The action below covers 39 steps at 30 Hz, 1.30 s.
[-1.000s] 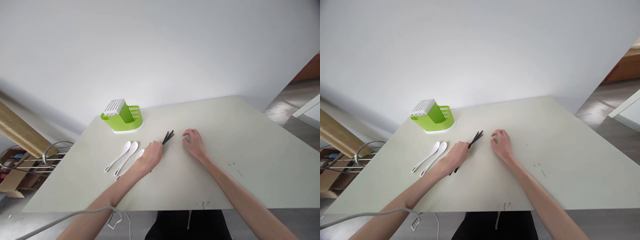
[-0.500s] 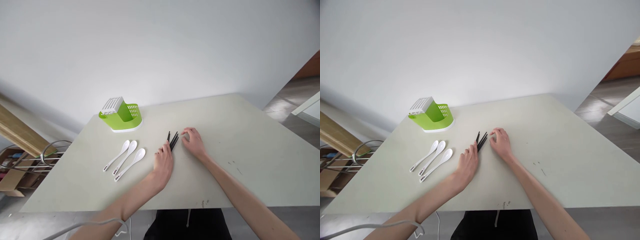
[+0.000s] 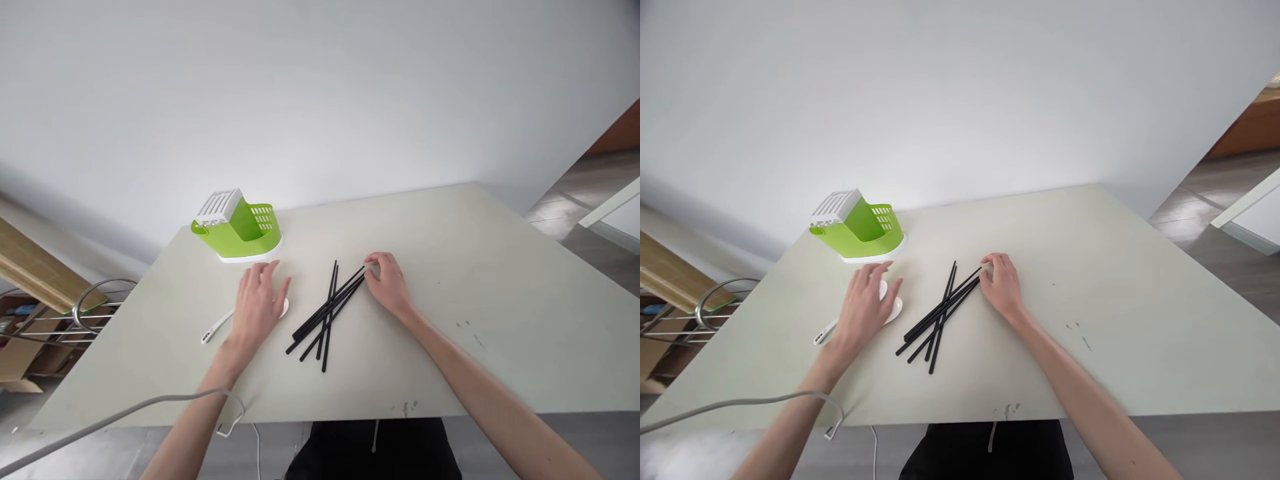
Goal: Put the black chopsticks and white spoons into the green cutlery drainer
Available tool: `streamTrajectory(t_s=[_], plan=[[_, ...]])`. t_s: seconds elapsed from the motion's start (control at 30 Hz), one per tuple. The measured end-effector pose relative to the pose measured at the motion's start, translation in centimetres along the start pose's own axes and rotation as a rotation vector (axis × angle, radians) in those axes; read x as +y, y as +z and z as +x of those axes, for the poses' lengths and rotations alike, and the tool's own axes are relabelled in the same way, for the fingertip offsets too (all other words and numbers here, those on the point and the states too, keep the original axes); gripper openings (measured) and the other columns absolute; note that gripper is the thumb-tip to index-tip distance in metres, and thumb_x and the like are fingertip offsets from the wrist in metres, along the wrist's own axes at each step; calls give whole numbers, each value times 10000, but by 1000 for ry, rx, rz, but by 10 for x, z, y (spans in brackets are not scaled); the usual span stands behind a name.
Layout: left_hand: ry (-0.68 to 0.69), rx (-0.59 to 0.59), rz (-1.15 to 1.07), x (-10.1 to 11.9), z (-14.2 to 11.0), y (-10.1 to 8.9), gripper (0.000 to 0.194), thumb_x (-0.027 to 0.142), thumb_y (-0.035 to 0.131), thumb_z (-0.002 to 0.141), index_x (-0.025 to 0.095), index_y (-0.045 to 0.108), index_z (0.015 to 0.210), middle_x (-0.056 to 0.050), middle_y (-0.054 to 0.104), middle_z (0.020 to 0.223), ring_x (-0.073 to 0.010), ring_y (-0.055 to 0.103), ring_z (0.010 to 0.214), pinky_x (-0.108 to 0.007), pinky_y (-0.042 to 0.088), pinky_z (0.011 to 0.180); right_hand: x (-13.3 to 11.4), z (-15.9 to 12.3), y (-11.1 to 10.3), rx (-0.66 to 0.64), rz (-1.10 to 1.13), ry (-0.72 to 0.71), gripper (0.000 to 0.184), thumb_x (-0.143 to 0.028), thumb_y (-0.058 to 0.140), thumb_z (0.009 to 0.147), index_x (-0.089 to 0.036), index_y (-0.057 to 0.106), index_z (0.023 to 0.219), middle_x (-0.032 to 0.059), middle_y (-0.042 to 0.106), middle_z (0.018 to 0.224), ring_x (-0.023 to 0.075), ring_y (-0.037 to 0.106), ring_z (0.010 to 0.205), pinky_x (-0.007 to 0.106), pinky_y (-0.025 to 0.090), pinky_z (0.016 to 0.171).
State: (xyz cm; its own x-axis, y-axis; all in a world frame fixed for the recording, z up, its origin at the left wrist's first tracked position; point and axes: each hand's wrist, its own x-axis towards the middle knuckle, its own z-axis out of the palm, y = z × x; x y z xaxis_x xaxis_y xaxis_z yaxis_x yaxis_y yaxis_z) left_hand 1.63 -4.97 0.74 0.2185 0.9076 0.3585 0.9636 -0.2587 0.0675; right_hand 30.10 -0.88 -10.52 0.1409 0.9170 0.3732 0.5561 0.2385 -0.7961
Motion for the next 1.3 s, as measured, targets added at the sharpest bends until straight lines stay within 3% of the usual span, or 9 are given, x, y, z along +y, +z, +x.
streamTrajectory(t_s=[0.1, 0.2, 0.37, 0.53, 0.67, 0.83, 1.0, 1.13, 1.3], plan=[[-95, 11, -30, -35, -16, -4, 518, 493, 438, 1056, 155, 511, 1442, -186, 564, 1387, -348, 525, 1293, -513, 414, 1128, 2, 0, 1, 23, 18, 4, 231, -204, 478, 914, -228, 578, 1120, 125, 639, 1199, 266, 633, 1098, 434, 491, 974], [-160, -86, -60, -57, -38, 0, 619, 572, 462, 1028, 156, 456, 1486, -196, 517, 1465, -364, 466, 1381, -536, 391, 1160, 4, 0, 2, 46, 31, 10, 243, -216, 475, 921, -228, 568, 1144, 123, 638, 1217, 258, 634, 1102, 433, 498, 977], [-261, -234, -117, -85, -66, 9, 775, 682, 530, 946, 261, 328, 1565, -150, 462, 1556, -351, 411, 1480, -540, 371, 1204, 4, 0, 1, 72, 57, 21, 204, -242, 493, 921, -225, 580, 1105, 115, 645, 1180, 246, 650, 1070, 443, 511, 982], [-287, -339, -174, -104, -76, 4, 1075, 754, 650, 818, 224, 183, 1629, -200, 388, 1630, -415, 351, 1529, -585, 374, 1196, 3, 0, 0, 71, 64, 46, 196, -236, 518, 902, -229, 594, 1082, 102, 656, 1165, 246, 659, 1059, 443, 521, 971], [-246, -385, -157, -103, -78, -6, 1141, 731, 696, 778, 244, 133, 1642, -186, 405, 1623, -418, 341, 1529, -574, 379, 1184, 3, 0, -1, 82, 62, 48, 194, -236, 527, 893, -227, 596, 1074, 100, 666, 1153, 250, 657, 1065, 447, 517, 983], [-197, -471, -117, -90, -71, -18, 1003, 545, 637, 832, 218, 139, 1639, -178, 452, 1555, -385, 420, 1466, -526, 404, 1158, 1, -1, -3, 78, 79, 80, 212, -237, 532, 881, -219, 606, 1078, 100, 667, 1154, 243, 657, 1063, 445, 514, 995], [-208, -569, 33, -74, -54, -32, 922, 408, 622, 781, 149, 262, 1589, -199, 502, 1476, -380, 476, 1399, -489, 446, 1099, 2, -6, -11, 94, 172, 193, 251, -234, 552, 855, -226, 608, 1100, 98, 683, 1200, 251, 656, 1106, 450, 521, 989], [-271, -636, 140, -63, -37, -37, 795, 302, 581, 787, 104, 354, 1523, -202, 595, 1370, -365, 581, 1278, -460, 481, 1020, 10, -14, -27, 66, 284, 246, 235, -255, 582, 850, -230, 610, 1081, 96, 696, 1176, 250, 669, 1120, 453, 515, 1017], [-332, -659, 191, -62, -25, -34, 625, 219, 549, 785, 147, 461, 1400, -172, 674, 1294, -333, 673, 1134, -424, 490, 946, 16, -34, -64, 7, 330, 320, 218, -332, 654, 853, -235, 620, 1046, 88, 716, 1113, 256, 687, 1113, 453, 514, 1042]])
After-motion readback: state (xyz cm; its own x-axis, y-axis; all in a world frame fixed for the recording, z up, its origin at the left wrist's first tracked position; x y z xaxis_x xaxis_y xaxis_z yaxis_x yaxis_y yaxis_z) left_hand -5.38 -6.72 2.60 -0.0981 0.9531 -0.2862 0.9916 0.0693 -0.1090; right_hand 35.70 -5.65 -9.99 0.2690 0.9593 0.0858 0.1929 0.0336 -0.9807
